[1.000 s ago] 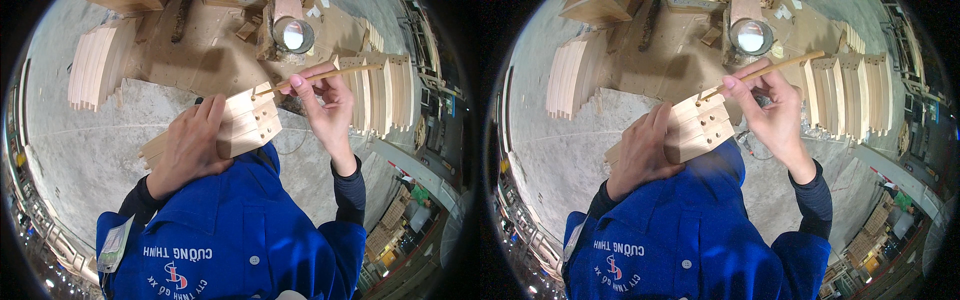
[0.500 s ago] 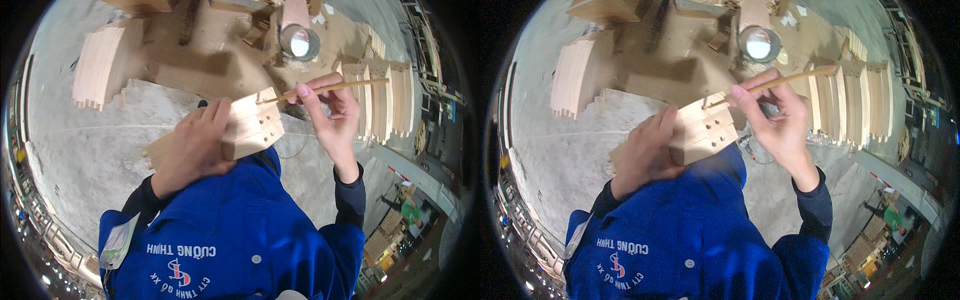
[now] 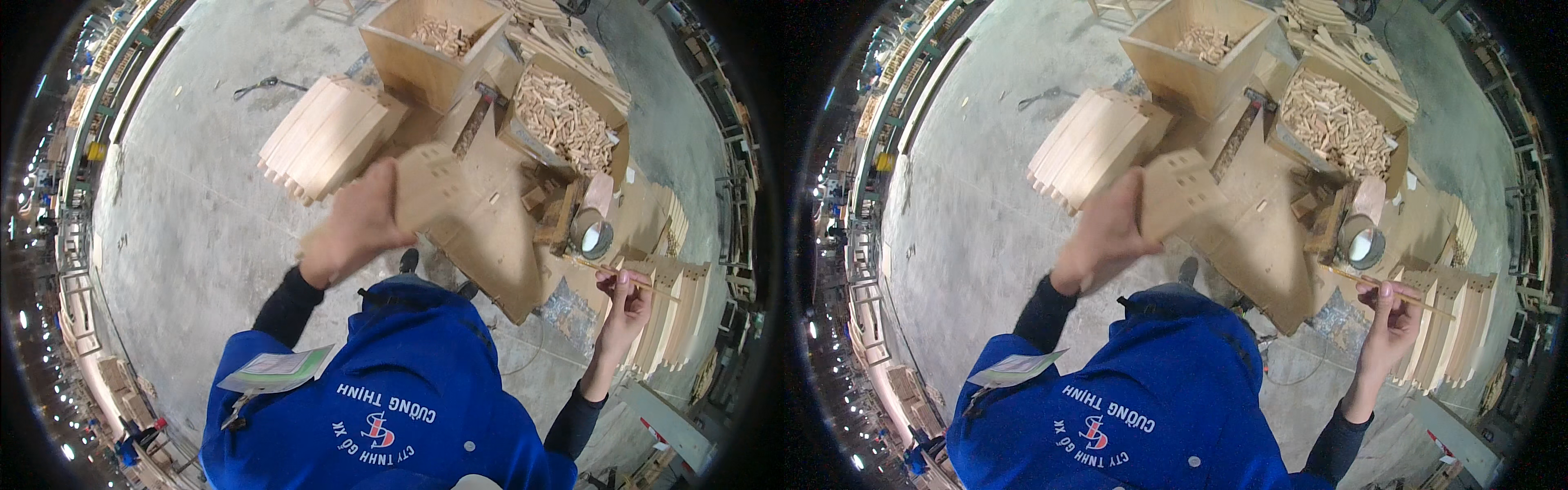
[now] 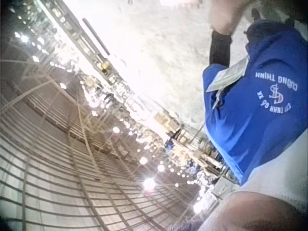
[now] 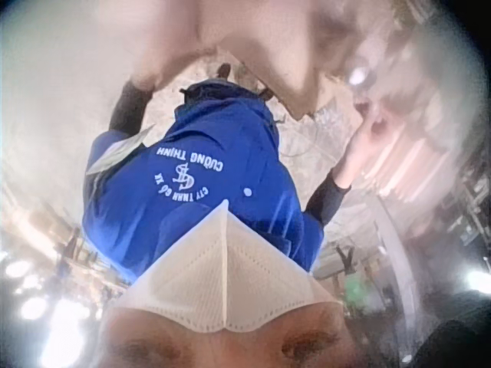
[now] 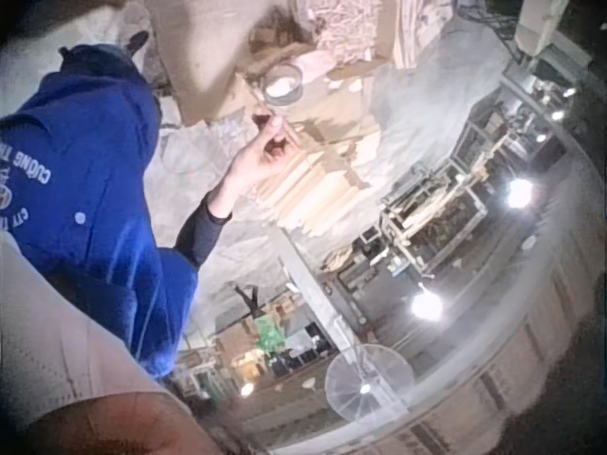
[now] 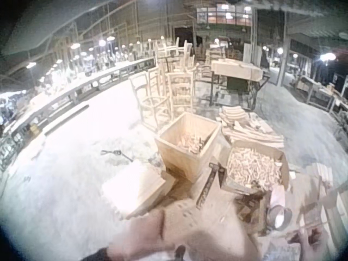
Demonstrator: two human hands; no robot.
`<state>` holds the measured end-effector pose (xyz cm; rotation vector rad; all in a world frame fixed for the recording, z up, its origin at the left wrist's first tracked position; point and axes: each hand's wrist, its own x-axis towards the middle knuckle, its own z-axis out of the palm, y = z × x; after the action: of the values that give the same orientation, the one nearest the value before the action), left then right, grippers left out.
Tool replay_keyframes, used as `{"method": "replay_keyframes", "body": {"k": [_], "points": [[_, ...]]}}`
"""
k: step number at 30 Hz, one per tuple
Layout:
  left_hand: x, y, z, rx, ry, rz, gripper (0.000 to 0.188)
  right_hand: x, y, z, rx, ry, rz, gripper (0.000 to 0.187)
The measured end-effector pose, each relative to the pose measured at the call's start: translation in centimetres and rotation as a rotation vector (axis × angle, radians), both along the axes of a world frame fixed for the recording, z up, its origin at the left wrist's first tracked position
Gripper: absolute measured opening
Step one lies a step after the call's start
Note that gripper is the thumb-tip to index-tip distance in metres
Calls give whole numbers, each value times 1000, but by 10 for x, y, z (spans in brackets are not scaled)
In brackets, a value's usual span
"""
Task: The person repeatedly picks up small wooden parts with pre-drilled holes, applies glue from a can into the holes using a thin stick, and places the parts back into a stack. The process is repeated for multiple parts in a workshop setting.
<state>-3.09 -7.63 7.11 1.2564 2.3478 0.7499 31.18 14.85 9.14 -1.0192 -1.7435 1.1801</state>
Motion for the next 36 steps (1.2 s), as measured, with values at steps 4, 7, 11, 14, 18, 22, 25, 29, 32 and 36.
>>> {"method": "replay_keyframes", "body": {"k": [4, 7, 11, 14, 18, 22, 25, 29, 32, 36], "points": [[-94, 10, -6, -116, 235, 157, 86, -5, -2, 0, 17, 17, -58, 14], [-164, 16, -51, -116, 323, 232, 96, -10, -4, -5, 10, 32, -94, 15], [-188, 26, -115, -99, 422, 353, 113, -18, -10, -4, -1, 0, -149, 17], [-178, 29, -118, -91, 402, 359, 122, -9, -12, -6, -8, -19, -197, 19], [-174, 28, -107, 27, 565, 272, 120, 11, 2, -13, 54, -6, -312, 16], [-146, 21, -88, 319, 481, 107, 98, 23, 30, -32, 147, -24, -368, 13], [-91, 25, -67, 343, 366, 43, 86, 19, 53, -60, 199, -28, -402, 14], [-36, 37, -61, 350, 193, -160, 73, 11, 54, -61, 320, -337, -456, 15], [5, 47, -61, 344, 104, -276, 64, 21, 55, -54, 551, -593, -363, 12], [47, 62, -58, 330, -33, -399, 54, 39, 49, -42, 542, -584, -238, 11]]}}
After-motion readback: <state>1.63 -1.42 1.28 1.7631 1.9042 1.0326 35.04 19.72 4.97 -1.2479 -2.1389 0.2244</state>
